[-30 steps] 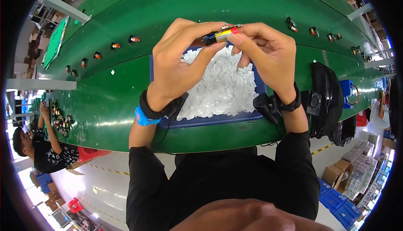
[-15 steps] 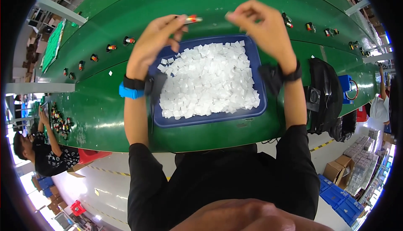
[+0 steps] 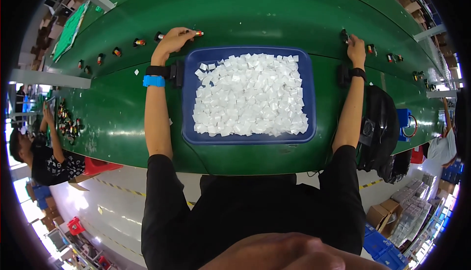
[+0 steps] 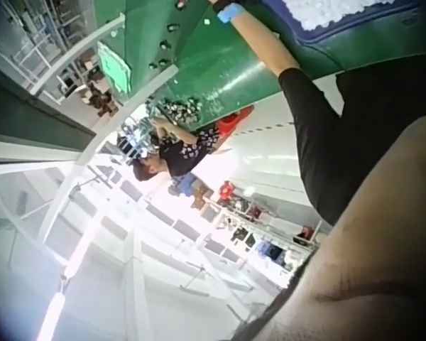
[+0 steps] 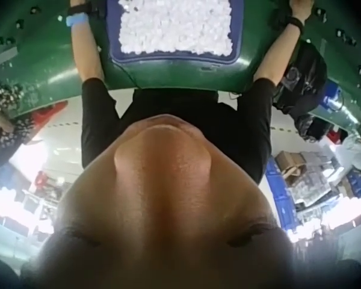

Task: The person assembles electronic components by picking up a circuit board and a battery, applying a small white adhesive strip, and pressing the components together. They then wrap the wires around the assembly and place the completed unit onto the green workbench.

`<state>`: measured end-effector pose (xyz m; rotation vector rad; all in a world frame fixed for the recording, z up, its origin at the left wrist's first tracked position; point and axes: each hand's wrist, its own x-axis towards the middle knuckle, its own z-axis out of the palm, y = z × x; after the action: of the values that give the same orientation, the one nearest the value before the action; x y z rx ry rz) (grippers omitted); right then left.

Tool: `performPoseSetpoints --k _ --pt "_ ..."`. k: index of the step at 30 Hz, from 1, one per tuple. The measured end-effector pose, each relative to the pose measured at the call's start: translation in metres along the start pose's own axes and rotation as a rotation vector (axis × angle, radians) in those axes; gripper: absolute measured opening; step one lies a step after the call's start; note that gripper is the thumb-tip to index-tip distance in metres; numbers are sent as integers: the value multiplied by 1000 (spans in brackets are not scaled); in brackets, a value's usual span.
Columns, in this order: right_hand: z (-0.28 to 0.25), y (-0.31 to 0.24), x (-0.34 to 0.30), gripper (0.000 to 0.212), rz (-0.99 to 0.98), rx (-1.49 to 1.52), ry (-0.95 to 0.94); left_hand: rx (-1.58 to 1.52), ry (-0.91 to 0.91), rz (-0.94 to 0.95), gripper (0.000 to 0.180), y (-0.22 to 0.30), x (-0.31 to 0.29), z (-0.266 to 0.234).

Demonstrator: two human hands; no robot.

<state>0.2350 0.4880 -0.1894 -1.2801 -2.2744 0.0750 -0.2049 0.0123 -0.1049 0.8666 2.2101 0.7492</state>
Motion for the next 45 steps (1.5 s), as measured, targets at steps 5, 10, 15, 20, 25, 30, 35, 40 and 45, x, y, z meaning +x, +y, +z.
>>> performPoseSetpoints --k 5,10,15,20,25,30,35,40,45 --pt "-6 -5 9 36 125 254 -167 90 498 146 49 -46 15 -21" --pt "-78 -80 -3 31 -29 242 -20 -227 359 281 51 66 -69 -34" --pt "-142 -253 -63 12 -583 625 -43 -452 -38 339 57 130 -99 28" --pt "-152 -309 -116 11 -917 466 76 -479 -310 331 60 146 -101 76" --pt "-154 -302 -115 12 -873 562 106 -336 -237 418 49 142 -100 57" --pt "-169 -308 -127 15 -818 582 -113 87 519 372 39 -1 -17 -26" --pt "-172 -309 -131 19 -824 506 -185 174 427 166 38 -70 11 -18" --pt "-173 -308 -130 20 -833 496 -200 161 397 208 37 -82 21 -24" --pt "-173 -306 -130 20 -829 498 -198 275 390 335 37 -73 14 -21"
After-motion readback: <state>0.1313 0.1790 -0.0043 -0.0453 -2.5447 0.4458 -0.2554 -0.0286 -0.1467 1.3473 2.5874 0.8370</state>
